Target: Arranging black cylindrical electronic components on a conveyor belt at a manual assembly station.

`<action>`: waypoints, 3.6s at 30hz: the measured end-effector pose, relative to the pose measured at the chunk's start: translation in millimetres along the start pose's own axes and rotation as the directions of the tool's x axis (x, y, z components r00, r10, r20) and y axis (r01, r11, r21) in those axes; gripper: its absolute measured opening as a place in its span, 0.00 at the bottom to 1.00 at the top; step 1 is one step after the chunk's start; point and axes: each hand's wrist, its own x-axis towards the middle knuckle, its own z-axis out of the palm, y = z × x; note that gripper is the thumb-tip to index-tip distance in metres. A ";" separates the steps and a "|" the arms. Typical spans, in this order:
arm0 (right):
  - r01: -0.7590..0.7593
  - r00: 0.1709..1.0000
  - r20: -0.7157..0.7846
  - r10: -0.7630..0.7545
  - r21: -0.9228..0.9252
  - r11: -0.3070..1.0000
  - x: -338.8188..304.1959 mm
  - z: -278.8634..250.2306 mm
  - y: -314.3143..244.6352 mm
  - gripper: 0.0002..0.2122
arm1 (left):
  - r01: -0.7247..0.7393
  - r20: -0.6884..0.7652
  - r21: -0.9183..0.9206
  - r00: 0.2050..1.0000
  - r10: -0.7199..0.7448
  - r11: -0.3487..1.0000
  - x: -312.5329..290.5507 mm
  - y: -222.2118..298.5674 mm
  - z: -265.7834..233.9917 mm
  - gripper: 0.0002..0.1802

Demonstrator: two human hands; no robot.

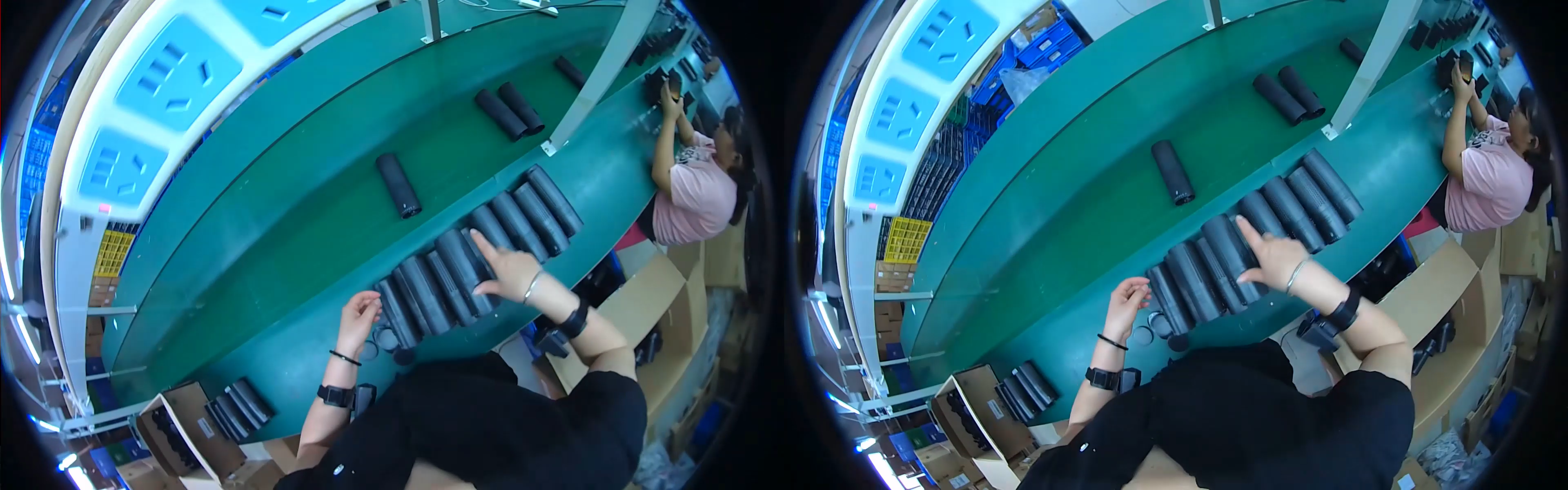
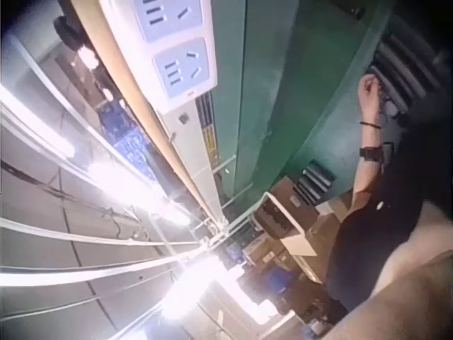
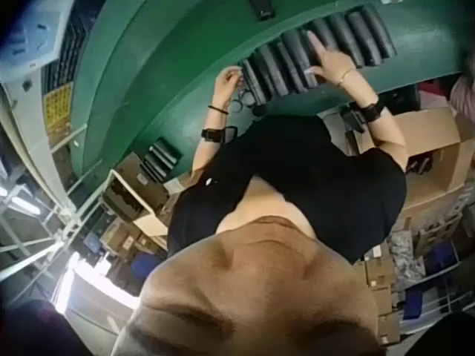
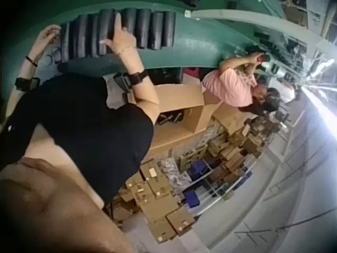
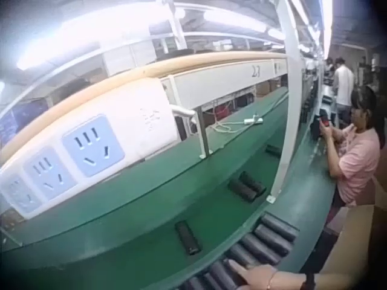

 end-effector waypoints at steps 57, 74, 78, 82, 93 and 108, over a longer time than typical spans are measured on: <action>-0.290 0.826 -0.531 0.191 -0.109 0.951 -2.1 151.3 -106.0 0.41 | 0.047 0.193 -0.305 0.981 0.014 0.951 -3.0 -9.9 -77.2 0.45; -0.055 0.886 -0.454 0.097 0.105 0.993 211.5 119.2 -264.1 0.39 | -0.162 -0.403 0.373 0.858 0.317 0.913 131.4 -47.5 -233.1 0.47; -0.112 0.892 -0.438 0.108 0.016 0.994 261.5 144.2 -305.6 0.37 | -0.340 -0.412 0.287 0.800 0.436 0.895 82.0 -67.8 -239.1 0.33; -0.334 0.846 -0.483 0.228 -0.145 0.931 283.4 145.3 -299.0 0.33 | -0.237 -0.094 -0.034 0.968 0.233 0.971 -15.2 -112.7 -276.9 0.18; 0.082 0.720 -0.673 -0.171 -0.162 0.983 285.3 184.3 -340.0 0.26 | 0.191 -0.536 -0.350 0.762 -0.363 0.917 -316.2 -294.6 -339.3 0.12; 0.812 0.448 0.216 -0.867 0.307 0.496 131.4 207.6 -575.6 0.14 | -0.319 -0.967 -0.092 0.256 -0.008 0.943 -471.2 -188.3 -411.1 0.07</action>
